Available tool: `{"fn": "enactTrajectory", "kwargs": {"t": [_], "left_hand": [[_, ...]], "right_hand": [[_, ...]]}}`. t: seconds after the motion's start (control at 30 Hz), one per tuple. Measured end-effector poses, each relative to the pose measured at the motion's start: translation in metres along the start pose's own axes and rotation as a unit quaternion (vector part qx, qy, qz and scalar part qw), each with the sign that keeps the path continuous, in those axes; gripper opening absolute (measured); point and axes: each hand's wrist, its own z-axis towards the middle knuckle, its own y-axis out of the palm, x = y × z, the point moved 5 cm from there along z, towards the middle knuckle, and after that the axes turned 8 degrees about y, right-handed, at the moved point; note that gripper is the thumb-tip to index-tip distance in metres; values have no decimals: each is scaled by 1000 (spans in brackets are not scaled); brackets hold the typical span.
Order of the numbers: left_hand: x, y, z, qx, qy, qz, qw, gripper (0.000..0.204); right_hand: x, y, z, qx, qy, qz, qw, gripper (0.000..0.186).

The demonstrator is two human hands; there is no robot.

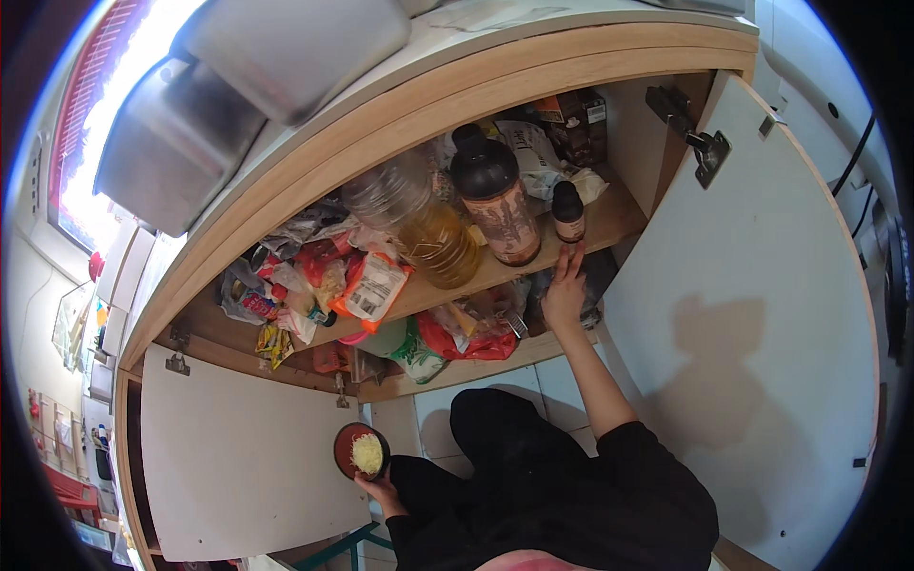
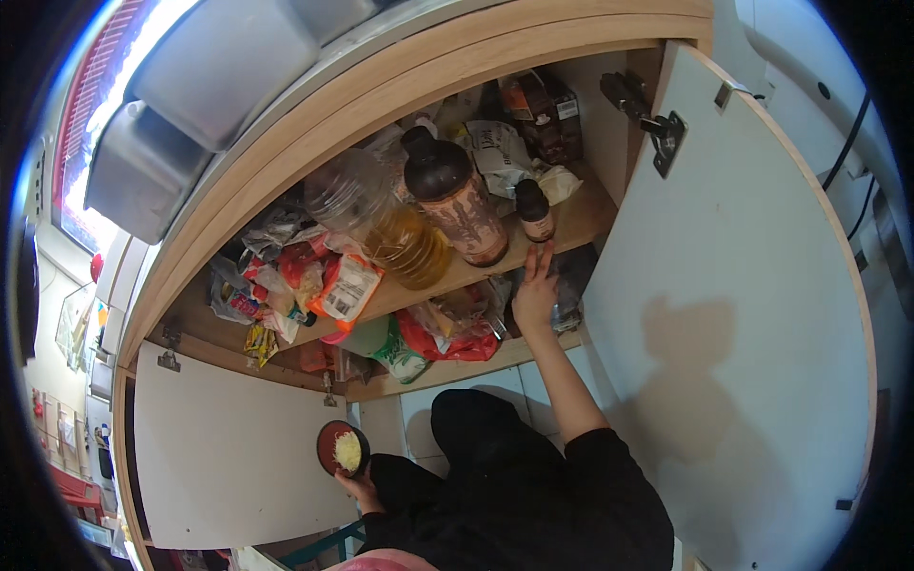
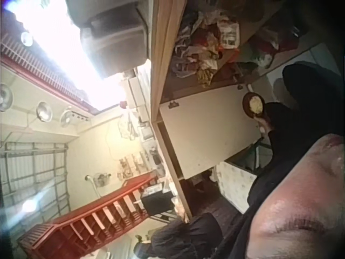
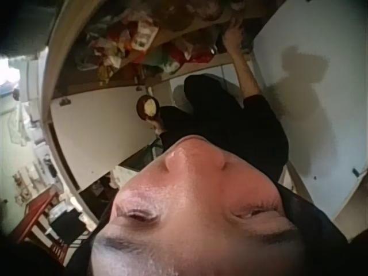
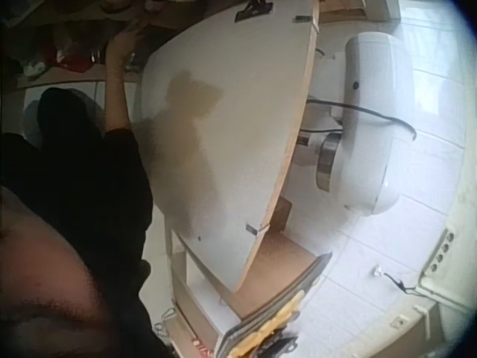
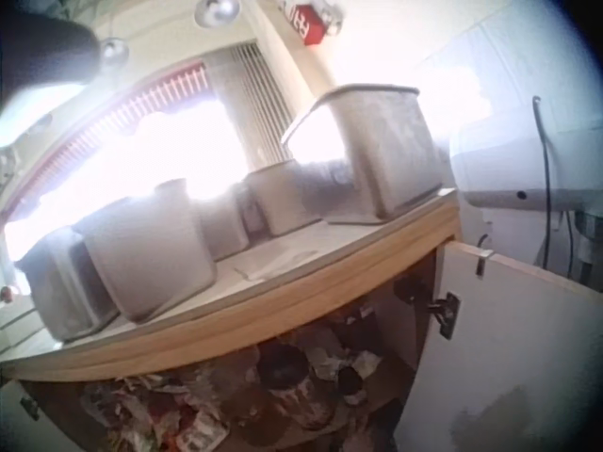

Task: The person prepares bread rolls by hand, shaping dough pieces with fillings on a workspace before placing them onto a baking tray. They then retrieve a bowl of grated cheese from a counter and gather additional ingredients from an under-counter storage cabinet.

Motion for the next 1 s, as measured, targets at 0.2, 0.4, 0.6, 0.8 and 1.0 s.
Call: {"fn": "enactTrajectory", "kwargs": {"t": [0.2, 0.4, 0.6, 0.8, 1.0], "left_hand": [[-1, 6, 22, -12, -29, -24, 999, 57], [1, 9, 32, 48, -21, -29, 998, 57], [-11, 21, 32, 70, -35, -45, 996, 58], [-14, 22, 32, 122, 18, -42, 991, 58], [-1, 36, 9, 170, -13, -182, 968, 58]], "right_hand": [[8, 10, 8, 41, -26, -9, 999, 88], [11, 23, 16, 121, -36, 54, 991, 71], [18, 20, 12, 153, -49, 86, 983, 66], [17, 21, 17, 113, -30, 43, 992, 69], [11, 15, 15, 100, -42, 17, 994, 75]]}}
